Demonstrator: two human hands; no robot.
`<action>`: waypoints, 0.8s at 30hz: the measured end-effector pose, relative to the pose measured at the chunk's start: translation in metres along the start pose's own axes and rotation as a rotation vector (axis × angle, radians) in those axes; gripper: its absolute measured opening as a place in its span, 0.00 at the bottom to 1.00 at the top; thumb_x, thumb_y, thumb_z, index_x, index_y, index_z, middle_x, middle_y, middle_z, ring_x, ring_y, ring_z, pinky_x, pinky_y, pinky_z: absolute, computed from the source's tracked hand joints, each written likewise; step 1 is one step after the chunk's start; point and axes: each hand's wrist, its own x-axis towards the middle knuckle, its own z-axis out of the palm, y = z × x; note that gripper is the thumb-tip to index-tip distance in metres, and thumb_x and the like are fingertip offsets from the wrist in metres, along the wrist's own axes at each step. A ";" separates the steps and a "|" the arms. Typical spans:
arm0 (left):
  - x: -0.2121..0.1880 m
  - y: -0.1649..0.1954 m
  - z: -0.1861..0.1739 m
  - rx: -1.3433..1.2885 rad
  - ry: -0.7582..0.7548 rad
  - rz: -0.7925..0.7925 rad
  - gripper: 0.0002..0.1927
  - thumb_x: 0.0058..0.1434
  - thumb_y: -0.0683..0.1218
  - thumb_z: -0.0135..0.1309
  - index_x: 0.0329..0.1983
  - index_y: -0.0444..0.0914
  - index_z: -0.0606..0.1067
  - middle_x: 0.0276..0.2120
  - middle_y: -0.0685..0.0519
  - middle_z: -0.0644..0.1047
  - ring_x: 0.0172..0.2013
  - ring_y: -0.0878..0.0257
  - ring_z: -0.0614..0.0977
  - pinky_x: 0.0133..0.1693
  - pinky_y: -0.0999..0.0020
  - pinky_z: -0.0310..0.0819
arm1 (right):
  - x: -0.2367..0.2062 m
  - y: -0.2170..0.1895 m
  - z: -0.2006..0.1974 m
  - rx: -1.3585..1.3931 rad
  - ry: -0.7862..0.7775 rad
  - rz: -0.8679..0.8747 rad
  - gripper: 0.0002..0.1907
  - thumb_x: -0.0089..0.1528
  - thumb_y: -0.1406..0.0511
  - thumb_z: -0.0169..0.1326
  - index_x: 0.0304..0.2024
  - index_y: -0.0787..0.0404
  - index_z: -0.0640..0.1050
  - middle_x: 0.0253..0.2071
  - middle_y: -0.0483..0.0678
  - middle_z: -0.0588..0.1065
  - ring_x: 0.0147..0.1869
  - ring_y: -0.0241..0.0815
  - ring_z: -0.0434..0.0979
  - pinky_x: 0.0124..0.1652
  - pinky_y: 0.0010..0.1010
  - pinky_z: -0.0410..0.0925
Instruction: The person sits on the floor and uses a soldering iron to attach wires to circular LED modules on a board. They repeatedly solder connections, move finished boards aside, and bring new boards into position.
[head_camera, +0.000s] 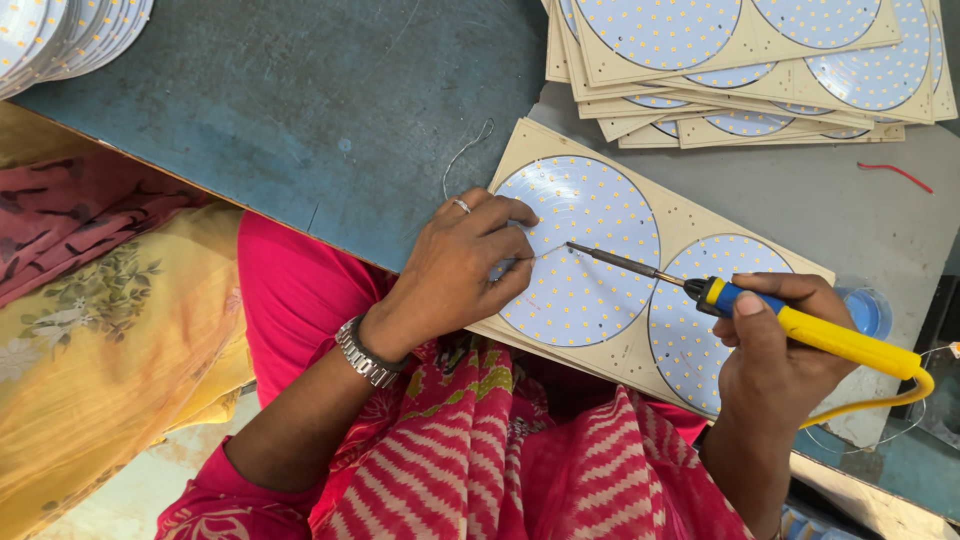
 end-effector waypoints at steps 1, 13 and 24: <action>0.000 0.000 -0.001 -0.003 -0.004 -0.002 0.03 0.59 0.43 0.61 0.32 0.39 0.77 0.47 0.54 0.79 0.46 0.56 0.78 0.49 0.58 0.71 | 0.000 0.000 0.000 0.005 -0.001 0.004 0.08 0.69 0.70 0.59 0.44 0.72 0.76 0.36 0.52 0.76 0.27 0.34 0.74 0.32 0.19 0.70; -0.001 0.000 -0.002 0.000 -0.003 -0.003 0.03 0.59 0.42 0.61 0.32 0.39 0.77 0.47 0.54 0.79 0.46 0.55 0.78 0.49 0.58 0.72 | 0.003 -0.012 0.000 -0.104 -0.089 -0.042 0.09 0.68 0.70 0.60 0.44 0.72 0.76 0.35 0.51 0.76 0.31 0.34 0.76 0.34 0.19 0.71; 0.002 0.005 -0.004 0.063 -0.026 -0.005 0.03 0.60 0.43 0.60 0.33 0.39 0.77 0.46 0.53 0.78 0.46 0.54 0.77 0.49 0.57 0.72 | 0.001 -0.013 0.000 -0.139 -0.122 -0.070 0.10 0.67 0.69 0.63 0.45 0.72 0.77 0.36 0.50 0.76 0.33 0.32 0.76 0.37 0.18 0.70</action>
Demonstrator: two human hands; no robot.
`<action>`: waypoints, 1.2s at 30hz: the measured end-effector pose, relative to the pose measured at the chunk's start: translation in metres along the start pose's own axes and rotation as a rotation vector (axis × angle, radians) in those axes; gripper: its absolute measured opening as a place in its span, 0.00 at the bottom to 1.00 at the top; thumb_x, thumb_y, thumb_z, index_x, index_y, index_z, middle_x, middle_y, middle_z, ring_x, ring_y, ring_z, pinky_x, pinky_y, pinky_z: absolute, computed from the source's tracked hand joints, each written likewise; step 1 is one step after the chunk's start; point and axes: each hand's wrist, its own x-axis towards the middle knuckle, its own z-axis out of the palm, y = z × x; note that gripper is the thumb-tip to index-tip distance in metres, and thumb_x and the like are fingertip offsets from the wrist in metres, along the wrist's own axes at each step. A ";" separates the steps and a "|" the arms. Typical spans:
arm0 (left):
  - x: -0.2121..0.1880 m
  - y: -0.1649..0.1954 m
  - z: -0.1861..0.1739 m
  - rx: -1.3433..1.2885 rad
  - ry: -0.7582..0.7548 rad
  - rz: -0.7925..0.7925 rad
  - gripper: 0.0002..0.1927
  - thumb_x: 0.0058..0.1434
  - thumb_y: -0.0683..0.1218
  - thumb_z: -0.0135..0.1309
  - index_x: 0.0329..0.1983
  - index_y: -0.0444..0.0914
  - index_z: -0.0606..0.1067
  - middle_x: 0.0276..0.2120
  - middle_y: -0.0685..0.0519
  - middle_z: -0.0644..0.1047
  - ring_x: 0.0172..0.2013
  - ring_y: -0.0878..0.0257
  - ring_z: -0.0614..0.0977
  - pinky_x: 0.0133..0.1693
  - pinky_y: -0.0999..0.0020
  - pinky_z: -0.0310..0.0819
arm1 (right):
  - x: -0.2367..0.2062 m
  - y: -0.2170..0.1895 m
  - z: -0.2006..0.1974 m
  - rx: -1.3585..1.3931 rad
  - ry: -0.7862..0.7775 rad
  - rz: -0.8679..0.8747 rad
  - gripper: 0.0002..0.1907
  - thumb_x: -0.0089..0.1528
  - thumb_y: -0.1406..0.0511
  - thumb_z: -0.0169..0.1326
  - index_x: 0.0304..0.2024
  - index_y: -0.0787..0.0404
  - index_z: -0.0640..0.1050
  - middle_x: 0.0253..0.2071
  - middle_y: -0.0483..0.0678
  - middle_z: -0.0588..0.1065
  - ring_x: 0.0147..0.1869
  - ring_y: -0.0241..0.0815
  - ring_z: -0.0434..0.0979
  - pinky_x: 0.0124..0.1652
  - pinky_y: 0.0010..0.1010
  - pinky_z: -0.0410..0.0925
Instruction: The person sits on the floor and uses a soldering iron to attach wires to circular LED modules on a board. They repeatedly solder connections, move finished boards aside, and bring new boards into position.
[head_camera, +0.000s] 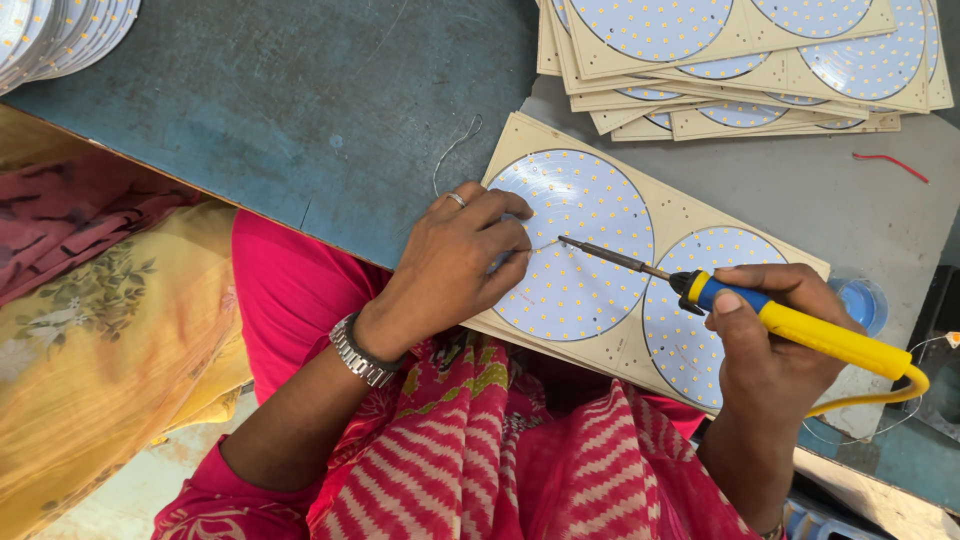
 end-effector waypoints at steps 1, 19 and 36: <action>0.001 0.000 0.000 0.004 -0.002 -0.006 0.03 0.60 0.43 0.60 0.32 0.39 0.77 0.46 0.53 0.78 0.45 0.54 0.77 0.49 0.57 0.72 | 0.000 0.000 0.000 -0.009 0.002 -0.002 0.10 0.67 0.69 0.63 0.45 0.71 0.77 0.35 0.50 0.76 0.33 0.32 0.76 0.37 0.17 0.69; -0.008 0.010 -0.004 0.019 0.050 -0.027 0.04 0.59 0.42 0.60 0.33 0.38 0.77 0.46 0.51 0.79 0.45 0.52 0.78 0.48 0.56 0.72 | -0.007 -0.002 0.008 0.034 0.097 0.004 0.08 0.66 0.70 0.60 0.43 0.72 0.76 0.37 0.51 0.75 0.32 0.34 0.76 0.36 0.20 0.71; -0.005 0.012 -0.002 0.082 0.012 -0.031 0.04 0.59 0.42 0.61 0.33 0.37 0.78 0.45 0.52 0.79 0.43 0.53 0.78 0.44 0.59 0.73 | -0.008 0.000 0.014 0.044 0.033 0.014 0.10 0.67 0.70 0.61 0.45 0.72 0.76 0.36 0.50 0.77 0.34 0.31 0.76 0.37 0.18 0.70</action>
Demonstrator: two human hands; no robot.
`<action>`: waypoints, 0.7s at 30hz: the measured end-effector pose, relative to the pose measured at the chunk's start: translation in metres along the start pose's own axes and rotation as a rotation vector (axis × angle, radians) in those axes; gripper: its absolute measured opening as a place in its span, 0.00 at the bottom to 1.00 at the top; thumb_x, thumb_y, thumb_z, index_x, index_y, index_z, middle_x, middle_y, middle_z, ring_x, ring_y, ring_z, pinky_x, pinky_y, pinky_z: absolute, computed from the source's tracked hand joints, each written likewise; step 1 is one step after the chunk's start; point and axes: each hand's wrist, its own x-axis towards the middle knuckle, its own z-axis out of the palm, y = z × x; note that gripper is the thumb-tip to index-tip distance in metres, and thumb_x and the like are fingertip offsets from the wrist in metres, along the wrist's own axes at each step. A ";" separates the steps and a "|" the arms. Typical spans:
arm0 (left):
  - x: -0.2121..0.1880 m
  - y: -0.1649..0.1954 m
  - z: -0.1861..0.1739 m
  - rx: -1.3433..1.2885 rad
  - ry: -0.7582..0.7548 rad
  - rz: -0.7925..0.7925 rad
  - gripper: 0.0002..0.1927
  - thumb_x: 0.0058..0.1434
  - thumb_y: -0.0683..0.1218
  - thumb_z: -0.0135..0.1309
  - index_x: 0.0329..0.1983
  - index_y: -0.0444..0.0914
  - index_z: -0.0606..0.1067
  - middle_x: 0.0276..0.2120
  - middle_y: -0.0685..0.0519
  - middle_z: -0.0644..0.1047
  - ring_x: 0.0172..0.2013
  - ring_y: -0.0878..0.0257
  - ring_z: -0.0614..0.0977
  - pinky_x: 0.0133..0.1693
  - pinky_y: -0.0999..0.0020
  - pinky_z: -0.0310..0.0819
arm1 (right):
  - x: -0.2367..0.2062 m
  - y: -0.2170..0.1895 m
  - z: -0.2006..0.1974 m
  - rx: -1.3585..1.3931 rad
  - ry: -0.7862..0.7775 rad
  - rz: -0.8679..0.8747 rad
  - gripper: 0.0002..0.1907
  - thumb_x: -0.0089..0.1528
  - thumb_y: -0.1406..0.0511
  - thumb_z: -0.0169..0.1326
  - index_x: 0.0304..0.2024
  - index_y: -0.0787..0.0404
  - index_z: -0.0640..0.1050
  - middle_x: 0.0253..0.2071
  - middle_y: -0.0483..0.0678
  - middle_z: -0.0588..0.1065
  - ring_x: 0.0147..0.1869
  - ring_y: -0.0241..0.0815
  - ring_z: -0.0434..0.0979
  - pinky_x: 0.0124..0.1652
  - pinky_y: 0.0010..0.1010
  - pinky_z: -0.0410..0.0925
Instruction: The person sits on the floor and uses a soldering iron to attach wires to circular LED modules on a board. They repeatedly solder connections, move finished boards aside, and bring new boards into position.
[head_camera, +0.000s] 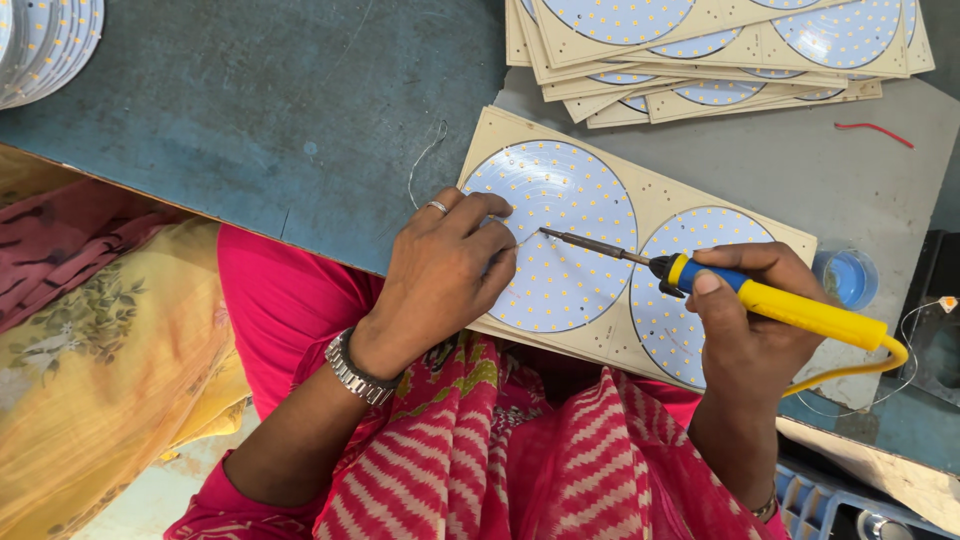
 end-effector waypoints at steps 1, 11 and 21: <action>0.000 0.000 0.000 -0.003 0.001 0.000 0.04 0.59 0.42 0.61 0.33 0.37 0.78 0.45 0.51 0.79 0.43 0.53 0.78 0.44 0.59 0.73 | 0.000 -0.001 0.000 -0.001 -0.004 -0.002 0.10 0.67 0.69 0.62 0.45 0.72 0.76 0.36 0.50 0.77 0.34 0.31 0.76 0.37 0.17 0.70; -0.010 0.000 0.002 -0.221 0.236 -0.193 0.04 0.60 0.39 0.60 0.36 0.35 0.77 0.46 0.46 0.78 0.46 0.50 0.81 0.48 0.58 0.76 | 0.000 -0.007 0.000 -0.055 -0.016 -0.015 0.09 0.66 0.69 0.61 0.43 0.71 0.77 0.35 0.48 0.76 0.34 0.30 0.75 0.36 0.16 0.68; -0.016 0.007 -0.002 -0.261 0.234 -0.181 0.04 0.58 0.38 0.59 0.34 0.33 0.75 0.48 0.43 0.77 0.46 0.51 0.81 0.48 0.60 0.77 | -0.004 -0.008 -0.002 -0.110 -0.003 -0.035 0.09 0.66 0.69 0.63 0.42 0.70 0.78 0.33 0.46 0.75 0.34 0.29 0.71 0.37 0.15 0.64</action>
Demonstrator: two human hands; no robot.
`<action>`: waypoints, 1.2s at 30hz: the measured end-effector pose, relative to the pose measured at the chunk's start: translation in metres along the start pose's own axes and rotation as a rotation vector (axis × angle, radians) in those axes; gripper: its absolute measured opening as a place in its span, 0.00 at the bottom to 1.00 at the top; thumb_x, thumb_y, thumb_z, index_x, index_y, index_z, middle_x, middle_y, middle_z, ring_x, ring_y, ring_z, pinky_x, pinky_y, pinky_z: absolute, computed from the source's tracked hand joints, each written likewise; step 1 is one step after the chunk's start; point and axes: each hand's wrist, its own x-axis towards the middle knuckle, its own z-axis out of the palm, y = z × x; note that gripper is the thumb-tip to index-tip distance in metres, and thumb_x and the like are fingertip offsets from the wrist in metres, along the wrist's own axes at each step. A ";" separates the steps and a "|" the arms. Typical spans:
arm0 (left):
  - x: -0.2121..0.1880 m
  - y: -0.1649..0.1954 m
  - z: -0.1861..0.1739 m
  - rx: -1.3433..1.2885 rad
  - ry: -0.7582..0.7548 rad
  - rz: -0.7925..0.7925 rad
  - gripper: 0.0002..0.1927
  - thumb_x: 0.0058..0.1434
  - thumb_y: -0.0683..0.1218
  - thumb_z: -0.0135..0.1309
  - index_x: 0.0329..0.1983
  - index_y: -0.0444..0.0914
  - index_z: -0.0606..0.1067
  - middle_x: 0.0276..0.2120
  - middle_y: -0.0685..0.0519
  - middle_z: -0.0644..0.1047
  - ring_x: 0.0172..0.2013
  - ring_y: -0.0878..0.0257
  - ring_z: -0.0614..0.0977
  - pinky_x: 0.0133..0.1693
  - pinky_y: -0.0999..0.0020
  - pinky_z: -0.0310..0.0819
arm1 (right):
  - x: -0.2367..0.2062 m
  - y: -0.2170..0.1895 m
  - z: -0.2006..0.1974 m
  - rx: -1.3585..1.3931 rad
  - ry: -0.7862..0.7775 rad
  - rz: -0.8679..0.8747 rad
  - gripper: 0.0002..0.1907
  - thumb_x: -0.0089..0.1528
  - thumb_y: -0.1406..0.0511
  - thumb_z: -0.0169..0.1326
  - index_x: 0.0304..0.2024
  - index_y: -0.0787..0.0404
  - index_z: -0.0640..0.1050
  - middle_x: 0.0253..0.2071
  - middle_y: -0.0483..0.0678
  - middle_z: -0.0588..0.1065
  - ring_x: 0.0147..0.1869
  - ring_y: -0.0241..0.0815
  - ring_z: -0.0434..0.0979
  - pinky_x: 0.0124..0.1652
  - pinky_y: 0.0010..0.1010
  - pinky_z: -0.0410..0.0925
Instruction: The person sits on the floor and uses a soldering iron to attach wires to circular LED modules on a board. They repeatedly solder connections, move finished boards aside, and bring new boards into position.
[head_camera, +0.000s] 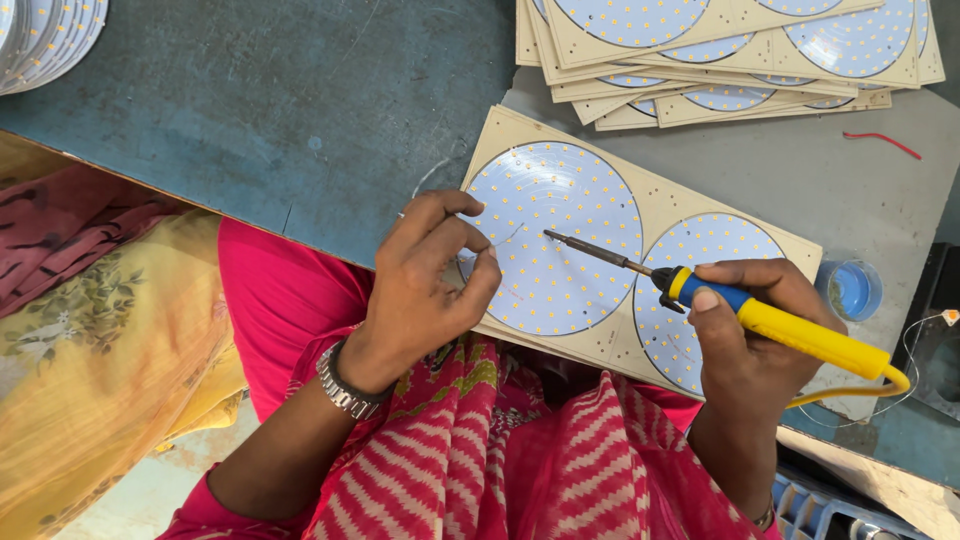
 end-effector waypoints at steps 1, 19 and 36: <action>0.000 0.001 0.001 0.004 -0.008 -0.002 0.04 0.58 0.38 0.59 0.34 0.33 0.75 0.48 0.44 0.77 0.45 0.51 0.81 0.47 0.60 0.77 | 0.000 0.000 0.000 -0.011 -0.004 -0.016 0.09 0.66 0.69 0.63 0.43 0.70 0.78 0.34 0.46 0.75 0.35 0.30 0.72 0.38 0.16 0.65; -0.003 0.017 0.014 0.237 -0.164 0.099 0.04 0.60 0.42 0.61 0.35 0.38 0.78 0.51 0.50 0.77 0.40 0.56 0.77 0.46 0.57 0.71 | -0.011 -0.011 -0.005 0.011 0.127 0.033 0.10 0.65 0.68 0.61 0.42 0.70 0.77 0.33 0.49 0.75 0.33 0.33 0.76 0.39 0.18 0.69; 0.001 0.014 0.018 0.254 -0.164 0.088 0.04 0.59 0.41 0.62 0.34 0.36 0.78 0.50 0.48 0.77 0.42 0.54 0.78 0.45 0.56 0.72 | -0.007 -0.015 -0.002 0.014 0.097 0.022 0.11 0.65 0.67 0.62 0.42 0.70 0.77 0.34 0.48 0.74 0.33 0.33 0.76 0.38 0.18 0.69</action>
